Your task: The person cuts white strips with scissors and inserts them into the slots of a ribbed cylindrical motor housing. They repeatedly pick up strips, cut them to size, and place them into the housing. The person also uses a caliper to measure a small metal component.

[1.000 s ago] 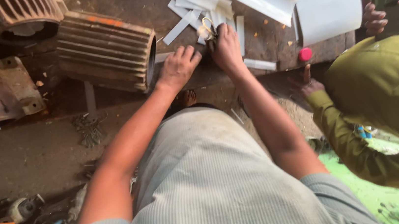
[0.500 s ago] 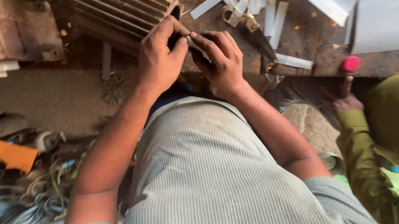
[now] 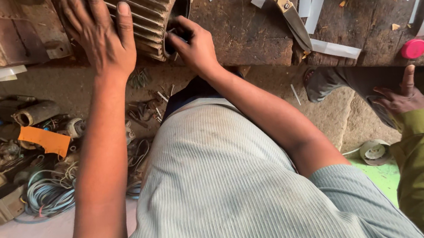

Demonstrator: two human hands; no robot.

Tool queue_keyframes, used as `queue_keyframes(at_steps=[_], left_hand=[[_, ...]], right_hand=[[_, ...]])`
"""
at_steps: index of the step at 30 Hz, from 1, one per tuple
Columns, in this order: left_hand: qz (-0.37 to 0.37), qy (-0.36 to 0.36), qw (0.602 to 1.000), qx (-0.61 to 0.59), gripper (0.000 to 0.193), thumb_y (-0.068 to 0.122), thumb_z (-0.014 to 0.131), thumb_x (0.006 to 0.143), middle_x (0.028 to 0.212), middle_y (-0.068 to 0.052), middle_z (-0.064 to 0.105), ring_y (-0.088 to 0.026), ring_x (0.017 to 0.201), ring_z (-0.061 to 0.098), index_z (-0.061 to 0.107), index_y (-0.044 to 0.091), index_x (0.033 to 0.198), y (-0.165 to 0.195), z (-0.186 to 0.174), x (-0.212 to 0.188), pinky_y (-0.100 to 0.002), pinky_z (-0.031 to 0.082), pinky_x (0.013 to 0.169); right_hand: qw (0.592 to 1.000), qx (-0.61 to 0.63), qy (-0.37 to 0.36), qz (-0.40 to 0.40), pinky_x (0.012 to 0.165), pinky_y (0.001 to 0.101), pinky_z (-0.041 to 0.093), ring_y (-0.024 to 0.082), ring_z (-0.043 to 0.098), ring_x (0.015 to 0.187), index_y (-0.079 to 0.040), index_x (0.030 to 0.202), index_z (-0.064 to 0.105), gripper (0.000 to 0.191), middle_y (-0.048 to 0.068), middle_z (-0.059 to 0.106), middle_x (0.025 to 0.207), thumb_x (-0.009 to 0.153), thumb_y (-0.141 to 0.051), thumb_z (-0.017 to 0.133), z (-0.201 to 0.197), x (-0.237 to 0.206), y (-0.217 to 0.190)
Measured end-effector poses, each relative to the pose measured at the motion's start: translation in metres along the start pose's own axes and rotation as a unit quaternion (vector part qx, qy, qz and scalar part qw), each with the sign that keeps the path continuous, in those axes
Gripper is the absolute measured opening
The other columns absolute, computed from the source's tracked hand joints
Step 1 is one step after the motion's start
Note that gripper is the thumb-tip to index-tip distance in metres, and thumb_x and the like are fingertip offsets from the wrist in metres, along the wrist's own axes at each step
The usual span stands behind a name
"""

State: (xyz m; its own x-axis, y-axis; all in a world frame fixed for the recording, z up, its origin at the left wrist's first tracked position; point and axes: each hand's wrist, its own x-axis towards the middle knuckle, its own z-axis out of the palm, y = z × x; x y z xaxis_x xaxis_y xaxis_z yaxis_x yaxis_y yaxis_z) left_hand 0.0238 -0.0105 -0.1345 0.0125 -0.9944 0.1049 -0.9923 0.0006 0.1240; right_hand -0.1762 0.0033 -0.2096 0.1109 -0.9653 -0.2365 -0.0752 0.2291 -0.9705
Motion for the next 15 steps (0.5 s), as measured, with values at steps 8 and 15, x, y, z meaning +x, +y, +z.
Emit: queue_keyframes(at_steps=[8, 15], left_hand=[[0.004, 0.013, 1.000, -0.002, 0.066, 0.062, 0.027, 0.119, 0.175, -0.020, 0.014, -0.041, 0.160, 0.014, 0.028, 0.022, 0.171, -0.006, 0.008, 0.001, -0.063, 0.013, 0.133], [0.001, -0.011, 1.000, 0.018, 0.075, 0.068, 0.024, 0.113, 0.175, -0.020, 0.014, -0.043, 0.162, 0.017, 0.027, 0.022, 0.171, -0.017, 0.006, 0.004, -0.068, 0.015, 0.132]], right_hand=[[0.987, -0.142, 0.002, -0.080, 0.099, 0.0407, 0.057, 0.033, 0.072, 0.114, 0.001, 0.130, 0.065, 0.051, 0.022, 0.070, 0.127, 0.087, -0.022, 0.081, 0.004, 0.018, 0.025], [0.994, -0.093, -0.056, -0.032, 0.098, 0.0425, 0.055, 0.034, 0.070, 0.114, 0.006, 0.141, 0.051, 0.076, 0.025, 0.067, 0.127, 0.083, -0.027, 0.088, -0.008, 0.034, 0.011]])
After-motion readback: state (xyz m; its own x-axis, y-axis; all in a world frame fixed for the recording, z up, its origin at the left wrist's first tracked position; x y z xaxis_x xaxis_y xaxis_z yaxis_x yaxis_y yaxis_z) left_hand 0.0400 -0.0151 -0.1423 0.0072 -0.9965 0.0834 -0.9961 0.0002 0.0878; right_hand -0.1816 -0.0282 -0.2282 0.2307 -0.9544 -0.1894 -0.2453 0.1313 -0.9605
